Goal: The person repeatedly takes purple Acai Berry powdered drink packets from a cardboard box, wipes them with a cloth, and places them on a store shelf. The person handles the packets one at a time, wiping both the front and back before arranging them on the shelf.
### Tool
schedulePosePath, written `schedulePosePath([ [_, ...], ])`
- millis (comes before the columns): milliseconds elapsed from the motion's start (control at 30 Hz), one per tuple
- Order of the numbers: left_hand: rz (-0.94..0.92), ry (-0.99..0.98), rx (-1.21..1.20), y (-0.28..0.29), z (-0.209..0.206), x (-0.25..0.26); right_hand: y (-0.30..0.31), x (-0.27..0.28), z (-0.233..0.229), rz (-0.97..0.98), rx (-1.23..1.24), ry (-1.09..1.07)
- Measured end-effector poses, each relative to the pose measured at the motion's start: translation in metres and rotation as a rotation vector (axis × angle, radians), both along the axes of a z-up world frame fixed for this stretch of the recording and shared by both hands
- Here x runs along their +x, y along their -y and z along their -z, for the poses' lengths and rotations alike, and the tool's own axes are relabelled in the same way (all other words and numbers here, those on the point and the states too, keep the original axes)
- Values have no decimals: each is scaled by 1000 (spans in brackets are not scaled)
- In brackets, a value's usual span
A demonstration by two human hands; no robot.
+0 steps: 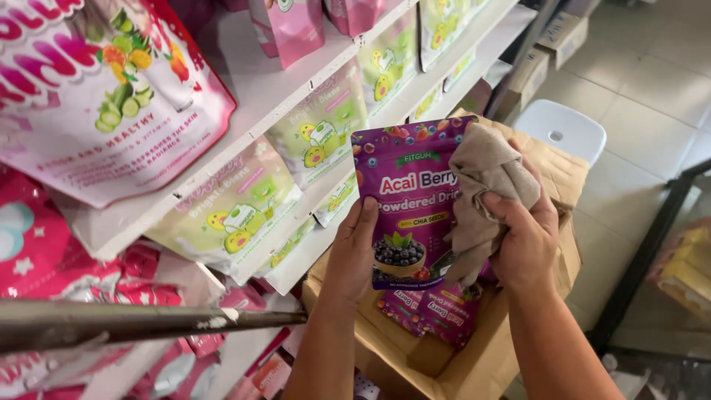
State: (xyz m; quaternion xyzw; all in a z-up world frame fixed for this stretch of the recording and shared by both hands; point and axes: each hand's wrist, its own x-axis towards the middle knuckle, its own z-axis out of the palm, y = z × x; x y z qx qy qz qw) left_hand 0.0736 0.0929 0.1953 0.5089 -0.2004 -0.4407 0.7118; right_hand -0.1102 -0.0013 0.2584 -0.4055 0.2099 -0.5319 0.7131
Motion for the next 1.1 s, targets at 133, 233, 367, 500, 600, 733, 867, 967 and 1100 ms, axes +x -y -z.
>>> schedulePosePath([
  [133,-66,-198,-29,3,-16,-39,13,-17,-18,11,-251,-111],
  [233,-127,-218,-41,3,-16,-65,28,-35,-9,113,-439,-307],
  [367,-253,-151,-180,-7,-18,-95,32,-41,-2,244,-864,-529],
  [500,-363,-265,-106,-15,-23,-105,12,-25,-8,160,-1026,-464],
  [600,-423,-166,-40,-19,-16,-90,0,-6,-7,114,-1112,-501],
  [733,-413,-116,-75,-32,-22,-57,-17,21,-3,87,-1237,-613],
  [867,-471,-59,-62,-45,-11,-29,-31,40,4,22,-1368,-657],
  [967,-490,-12,-26,-55,-14,-17,-38,51,10,6,-1425,-632],
  [1100,-483,12,4,-65,-13,-11,-30,57,29,24,-1357,-566],
])
